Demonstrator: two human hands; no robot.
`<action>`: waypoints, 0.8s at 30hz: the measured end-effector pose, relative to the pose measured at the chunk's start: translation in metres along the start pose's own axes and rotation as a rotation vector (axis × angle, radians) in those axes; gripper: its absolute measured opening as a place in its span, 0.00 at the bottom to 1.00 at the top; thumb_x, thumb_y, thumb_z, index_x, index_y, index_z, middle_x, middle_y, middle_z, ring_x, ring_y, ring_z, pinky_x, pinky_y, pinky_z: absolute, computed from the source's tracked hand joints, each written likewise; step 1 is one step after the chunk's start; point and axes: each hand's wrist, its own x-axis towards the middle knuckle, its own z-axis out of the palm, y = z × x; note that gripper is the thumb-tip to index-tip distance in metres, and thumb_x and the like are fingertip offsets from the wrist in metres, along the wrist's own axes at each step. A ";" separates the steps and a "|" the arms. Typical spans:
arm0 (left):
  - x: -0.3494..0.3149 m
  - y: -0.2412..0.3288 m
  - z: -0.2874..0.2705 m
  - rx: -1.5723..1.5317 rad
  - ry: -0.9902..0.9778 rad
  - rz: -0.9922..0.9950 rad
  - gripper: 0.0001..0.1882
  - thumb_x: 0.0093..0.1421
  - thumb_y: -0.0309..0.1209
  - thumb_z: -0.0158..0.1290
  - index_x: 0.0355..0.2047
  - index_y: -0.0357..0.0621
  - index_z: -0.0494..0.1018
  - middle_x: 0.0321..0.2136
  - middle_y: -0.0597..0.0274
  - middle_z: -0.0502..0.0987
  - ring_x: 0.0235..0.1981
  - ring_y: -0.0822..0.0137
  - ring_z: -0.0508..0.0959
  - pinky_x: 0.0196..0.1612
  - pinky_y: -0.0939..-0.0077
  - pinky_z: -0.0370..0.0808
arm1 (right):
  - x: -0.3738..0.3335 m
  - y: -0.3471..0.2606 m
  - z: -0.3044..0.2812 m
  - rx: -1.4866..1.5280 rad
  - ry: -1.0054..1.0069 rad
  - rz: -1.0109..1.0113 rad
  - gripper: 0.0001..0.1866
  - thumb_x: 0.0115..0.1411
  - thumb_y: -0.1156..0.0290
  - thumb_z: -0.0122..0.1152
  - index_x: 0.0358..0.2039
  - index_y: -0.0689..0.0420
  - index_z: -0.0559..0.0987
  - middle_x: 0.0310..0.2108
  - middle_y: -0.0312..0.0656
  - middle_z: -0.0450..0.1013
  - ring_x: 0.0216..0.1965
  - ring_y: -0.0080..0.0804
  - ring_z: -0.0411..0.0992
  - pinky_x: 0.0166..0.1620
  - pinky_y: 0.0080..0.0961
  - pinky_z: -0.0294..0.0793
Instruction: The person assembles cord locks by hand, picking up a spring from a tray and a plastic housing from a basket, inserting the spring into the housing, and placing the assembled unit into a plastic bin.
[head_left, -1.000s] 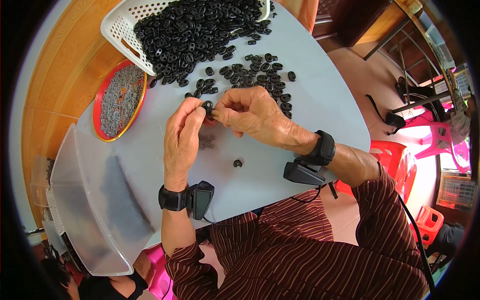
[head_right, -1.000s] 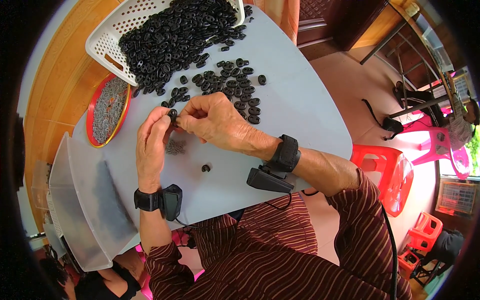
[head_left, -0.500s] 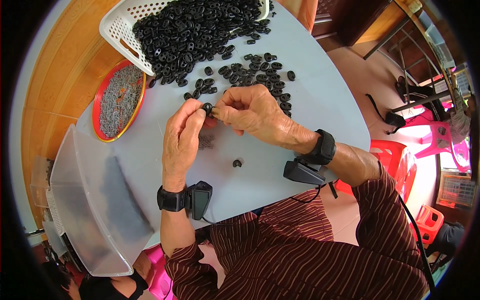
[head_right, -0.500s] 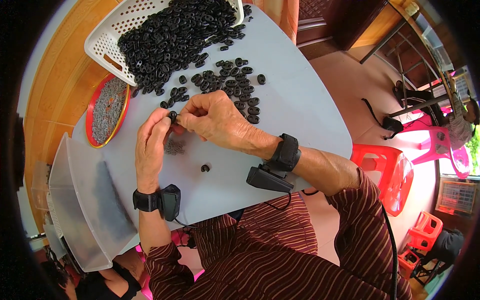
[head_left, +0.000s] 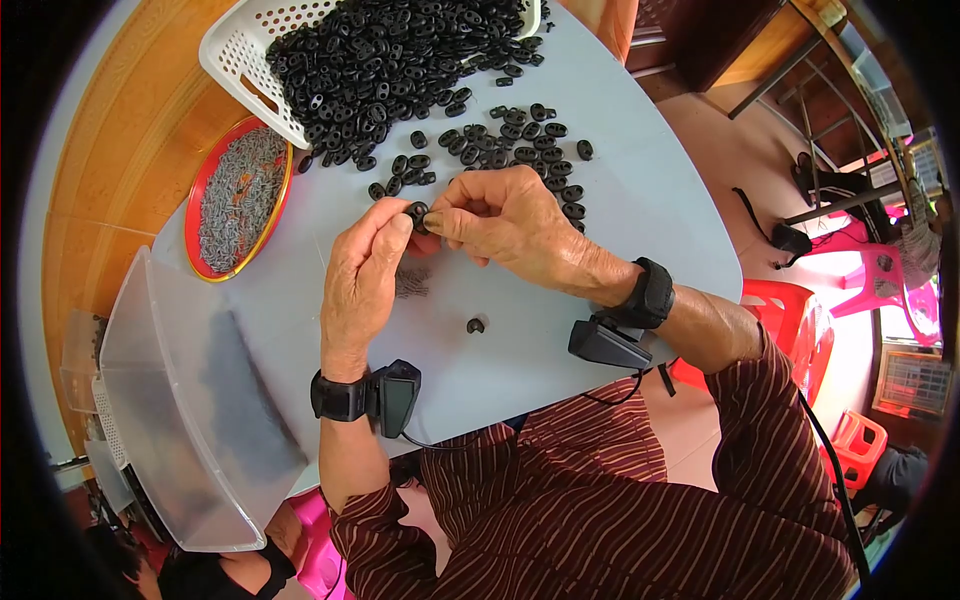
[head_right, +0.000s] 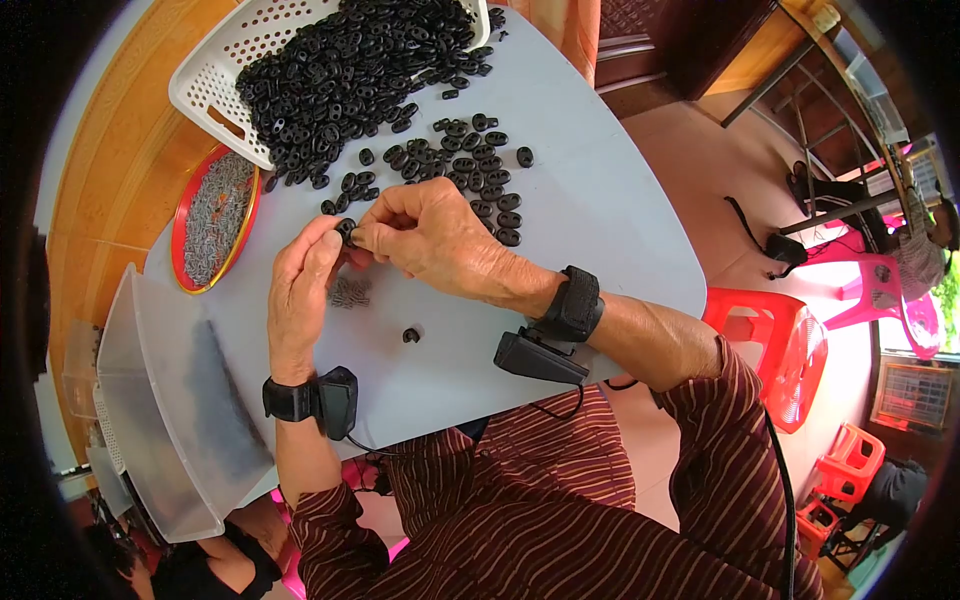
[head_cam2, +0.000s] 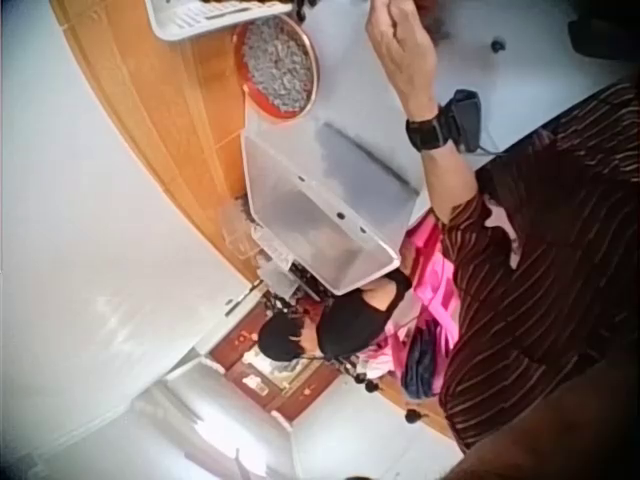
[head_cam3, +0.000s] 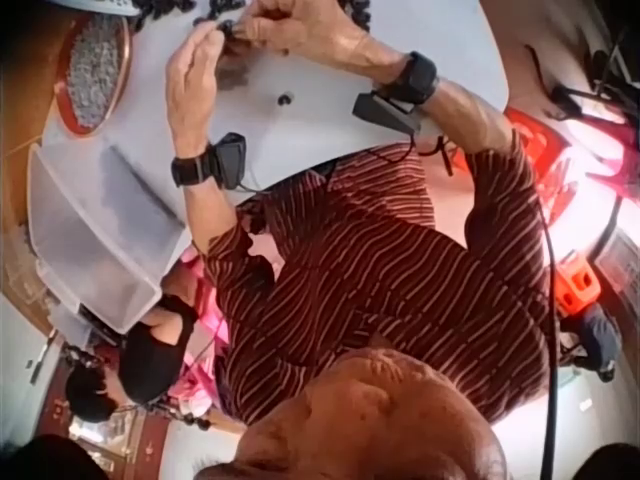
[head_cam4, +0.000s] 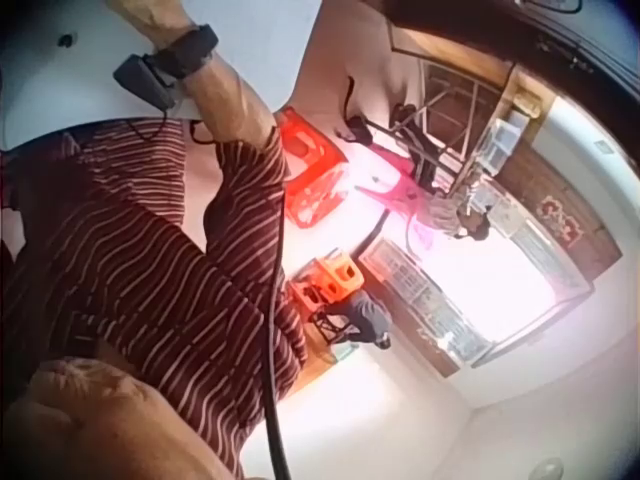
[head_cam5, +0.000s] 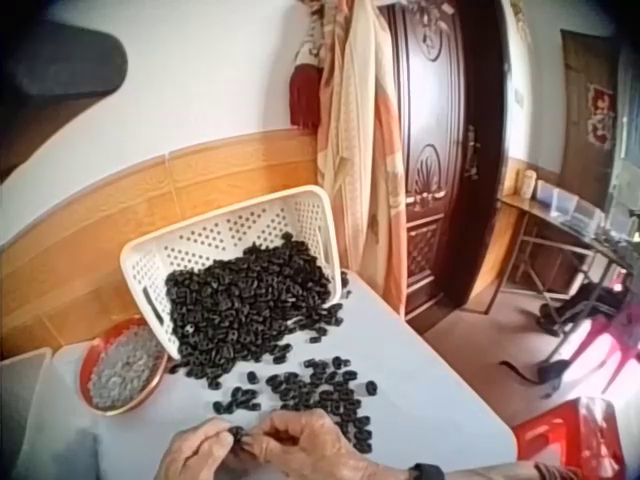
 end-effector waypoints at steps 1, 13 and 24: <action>0.001 -0.001 -0.001 -0.005 -0.023 -0.003 0.19 0.64 0.39 0.45 0.42 0.32 0.71 0.20 0.72 0.64 0.22 0.79 0.58 0.24 0.82 0.57 | 0.000 0.000 0.001 0.007 0.022 0.000 0.12 0.60 0.65 0.58 0.29 0.62 0.76 0.20 0.32 0.70 0.20 0.16 0.64 0.24 0.15 0.65; -0.002 0.010 0.006 -0.062 0.051 -0.034 0.18 0.65 0.38 0.45 0.41 0.32 0.71 0.20 0.73 0.64 0.22 0.81 0.58 0.24 0.84 0.56 | -0.001 0.000 0.005 0.088 0.049 0.015 0.10 0.62 0.67 0.56 0.31 0.63 0.75 0.23 0.34 0.73 0.21 0.15 0.66 0.25 0.14 0.67; 0.000 0.015 0.007 -0.113 0.057 -0.036 0.16 0.65 0.37 0.44 0.37 0.34 0.72 0.21 0.72 0.66 0.23 0.81 0.60 0.25 0.85 0.56 | -0.002 -0.001 0.005 0.155 0.051 0.012 0.10 0.62 0.68 0.55 0.32 0.63 0.74 0.25 0.36 0.74 0.23 0.18 0.69 0.28 0.16 0.71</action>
